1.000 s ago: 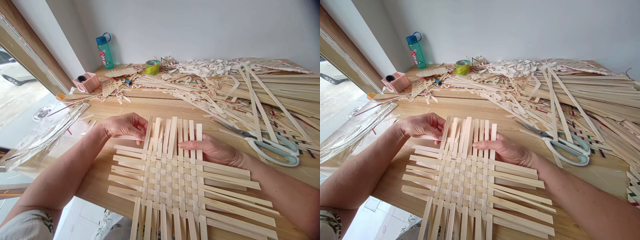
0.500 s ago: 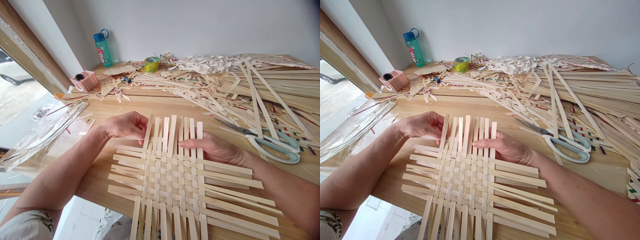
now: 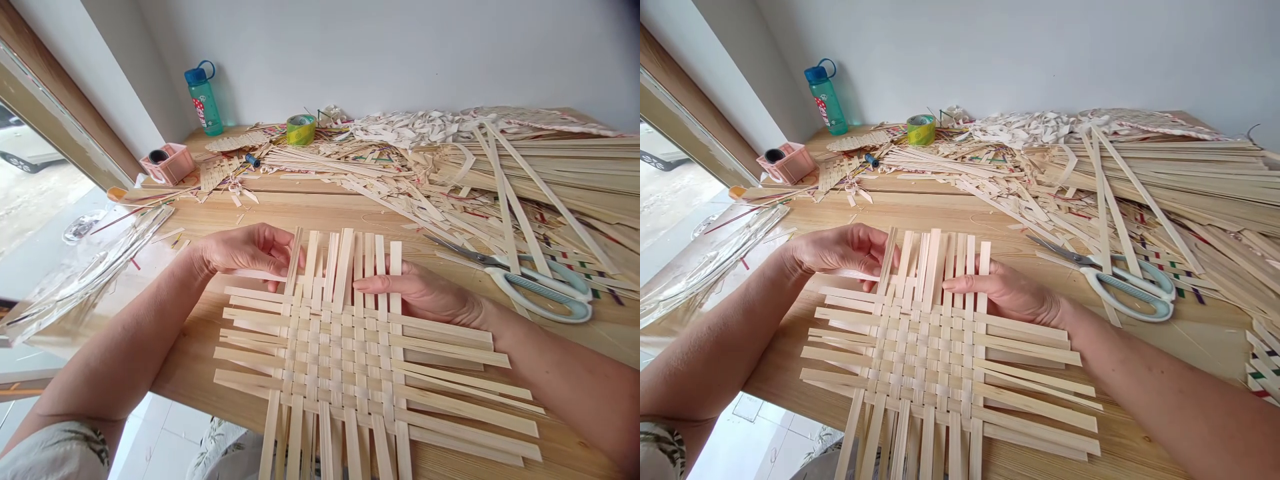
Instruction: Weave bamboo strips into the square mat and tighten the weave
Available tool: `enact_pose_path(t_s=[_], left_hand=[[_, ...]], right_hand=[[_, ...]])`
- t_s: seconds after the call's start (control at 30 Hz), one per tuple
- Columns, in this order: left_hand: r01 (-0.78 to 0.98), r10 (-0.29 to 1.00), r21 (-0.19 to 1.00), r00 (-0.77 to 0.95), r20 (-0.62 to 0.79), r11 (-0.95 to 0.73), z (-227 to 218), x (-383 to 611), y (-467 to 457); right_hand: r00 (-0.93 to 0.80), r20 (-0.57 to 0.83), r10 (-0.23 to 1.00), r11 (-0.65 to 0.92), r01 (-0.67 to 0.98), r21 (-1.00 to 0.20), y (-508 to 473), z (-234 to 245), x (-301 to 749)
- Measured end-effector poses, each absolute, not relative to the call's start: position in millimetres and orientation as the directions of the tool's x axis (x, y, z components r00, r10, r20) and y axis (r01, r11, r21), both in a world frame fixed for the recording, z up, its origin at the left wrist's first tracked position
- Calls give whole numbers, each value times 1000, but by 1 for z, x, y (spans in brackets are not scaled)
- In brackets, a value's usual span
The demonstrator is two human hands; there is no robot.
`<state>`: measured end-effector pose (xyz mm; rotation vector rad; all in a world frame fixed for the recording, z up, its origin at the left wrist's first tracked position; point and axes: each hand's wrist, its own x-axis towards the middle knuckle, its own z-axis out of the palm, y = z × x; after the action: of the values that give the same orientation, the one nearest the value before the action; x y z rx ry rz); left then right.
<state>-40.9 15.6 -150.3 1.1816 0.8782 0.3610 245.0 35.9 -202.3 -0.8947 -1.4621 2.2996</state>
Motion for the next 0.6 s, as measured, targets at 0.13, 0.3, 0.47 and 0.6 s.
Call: enact_pose_path(t_s=[0.13,0.3,0.47,0.6], left_hand=[[291,693,905,582,-426,311,-137,-52,14],[459,716,852,504,-483,251,-125,-57,12],[554,764,827,491,-418,96,-121,-56,13],[551,755,831,515,-406,71,-127,-57,16]], right_hand=[[-788,-340,514,-433,104,-895,38,-202,247],[-747,-373,550,-502,61,-863,32,-190,245],[-781,-330,530,-524,4,-852,35,-194,244],[-799,-330,503,-558,-9,-829,37,-198,244]])
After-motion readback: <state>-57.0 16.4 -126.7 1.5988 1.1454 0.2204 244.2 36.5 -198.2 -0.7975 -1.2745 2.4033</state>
